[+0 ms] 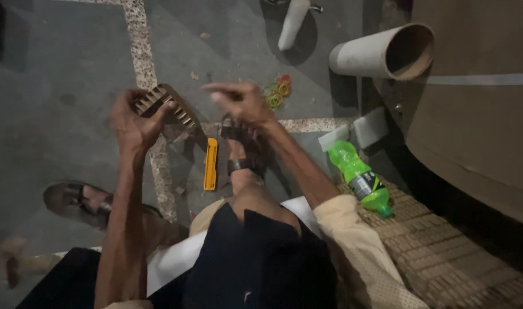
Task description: The person applies glue to the edges of small cardboard pieces using a white roller and then presses them together to form a stack. They continue this process, picking up new pieces and gluing them to the growing stack.
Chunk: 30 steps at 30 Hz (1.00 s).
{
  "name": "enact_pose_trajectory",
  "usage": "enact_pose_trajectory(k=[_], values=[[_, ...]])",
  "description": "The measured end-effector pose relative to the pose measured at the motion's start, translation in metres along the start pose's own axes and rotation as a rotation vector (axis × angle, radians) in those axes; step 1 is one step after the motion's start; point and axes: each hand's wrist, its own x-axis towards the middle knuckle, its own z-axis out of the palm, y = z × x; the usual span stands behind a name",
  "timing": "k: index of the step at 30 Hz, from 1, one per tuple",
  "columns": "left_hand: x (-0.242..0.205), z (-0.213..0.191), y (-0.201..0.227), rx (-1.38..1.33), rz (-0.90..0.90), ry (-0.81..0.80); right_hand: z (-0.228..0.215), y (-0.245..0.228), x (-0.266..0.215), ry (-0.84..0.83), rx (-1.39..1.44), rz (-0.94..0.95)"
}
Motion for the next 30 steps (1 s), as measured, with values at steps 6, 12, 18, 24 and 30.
enact_pose_trajectory(k=[6, 12, 18, 24, 30], values=[[0.000, -0.001, 0.002, 0.053, 0.021, 0.012, -0.075, 0.067, -0.005, 0.369, -0.482, -0.198], [0.000, 0.000, -0.005, 0.041, 0.019, -0.001, -0.075, 0.113, 0.007, 0.207, -0.706, -0.104], [0.004, 0.006, -0.024, 0.065, 0.046, 0.070, -0.076, 0.133, 0.010, -0.026, -0.850, -0.160], [0.003, 0.010, -0.033, 0.020, 0.066, 0.110, -0.037, 0.010, -0.005, 0.099, -0.265, -0.090], [-0.001, -0.006, -0.020, 0.204, 0.249, 0.256, 0.028, -0.061, 0.000, 0.060, 0.294, 0.007]])
